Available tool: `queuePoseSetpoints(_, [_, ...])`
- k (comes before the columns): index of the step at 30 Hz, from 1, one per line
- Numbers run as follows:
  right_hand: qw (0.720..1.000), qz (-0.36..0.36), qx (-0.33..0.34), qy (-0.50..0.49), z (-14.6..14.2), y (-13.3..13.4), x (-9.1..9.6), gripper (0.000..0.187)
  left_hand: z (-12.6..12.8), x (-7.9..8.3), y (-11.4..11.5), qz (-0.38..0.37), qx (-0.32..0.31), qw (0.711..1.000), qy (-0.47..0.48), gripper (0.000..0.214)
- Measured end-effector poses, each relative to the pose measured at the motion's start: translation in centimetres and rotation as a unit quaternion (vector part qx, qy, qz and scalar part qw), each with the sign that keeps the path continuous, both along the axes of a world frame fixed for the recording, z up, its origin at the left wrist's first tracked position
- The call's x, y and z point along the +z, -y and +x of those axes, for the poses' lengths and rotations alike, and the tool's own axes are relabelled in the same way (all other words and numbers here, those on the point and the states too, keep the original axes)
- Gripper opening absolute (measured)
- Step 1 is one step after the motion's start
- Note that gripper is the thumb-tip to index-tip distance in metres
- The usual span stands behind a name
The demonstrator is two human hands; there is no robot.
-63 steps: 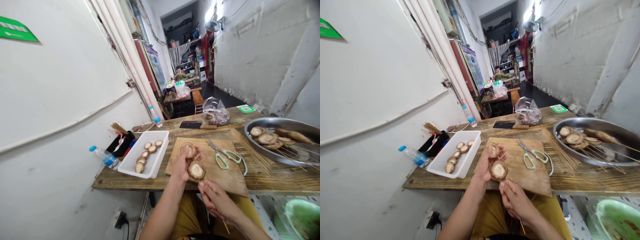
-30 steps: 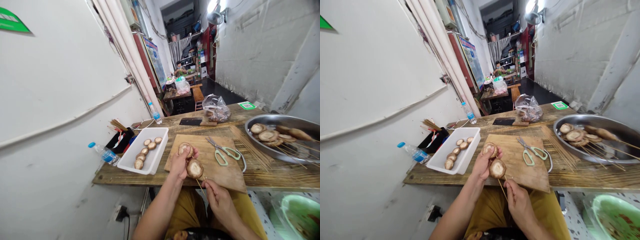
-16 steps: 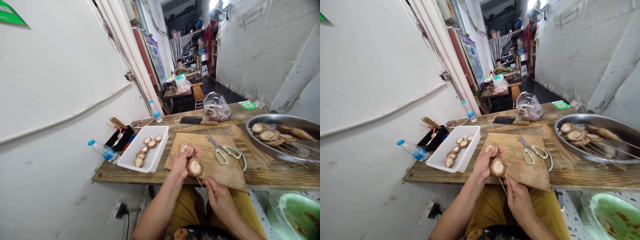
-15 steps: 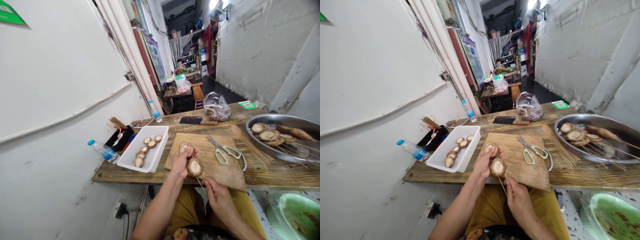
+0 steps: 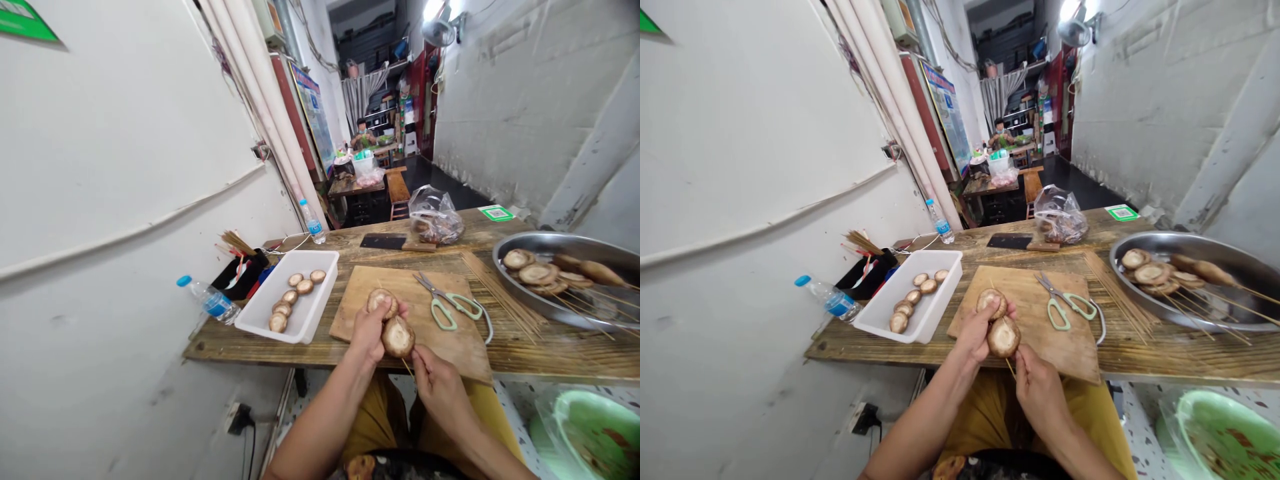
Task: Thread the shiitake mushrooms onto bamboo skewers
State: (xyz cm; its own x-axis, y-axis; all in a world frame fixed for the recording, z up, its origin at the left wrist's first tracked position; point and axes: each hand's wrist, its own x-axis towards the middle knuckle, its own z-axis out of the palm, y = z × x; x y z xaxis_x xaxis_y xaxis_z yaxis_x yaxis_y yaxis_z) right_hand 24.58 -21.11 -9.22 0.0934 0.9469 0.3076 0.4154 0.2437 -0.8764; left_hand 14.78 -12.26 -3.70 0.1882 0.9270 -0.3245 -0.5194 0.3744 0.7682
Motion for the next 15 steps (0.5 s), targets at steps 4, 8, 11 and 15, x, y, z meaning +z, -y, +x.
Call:
queuePoseSetpoints(4, [0.999,-0.018,0.012,-0.027,0.8,-0.5,0.4,0.024,-0.4,0.3,-0.4,0.017,-0.059,0.996,0.067,0.034])
queuePoseSetpoints(8, [0.996,-0.049,0.042,-0.066,1.0,-0.8,0.2,0.029,-0.7,-0.1,-0.1,0.033,-0.068,0.99,0.12,0.043])
queuePoseSetpoints(11, [0.992,-0.067,0.062,-0.084,0.6,-0.8,-0.1,0.031,-0.5,-0.4,0.8,0.04,-0.036,0.995,0.087,0.035])
queuePoseSetpoints(15, [0.991,-0.075,0.079,-0.082,0.5,-0.1,0.1,0.03,-0.6,0.4,2.2,0.051,-0.052,0.993,0.096,0.029])
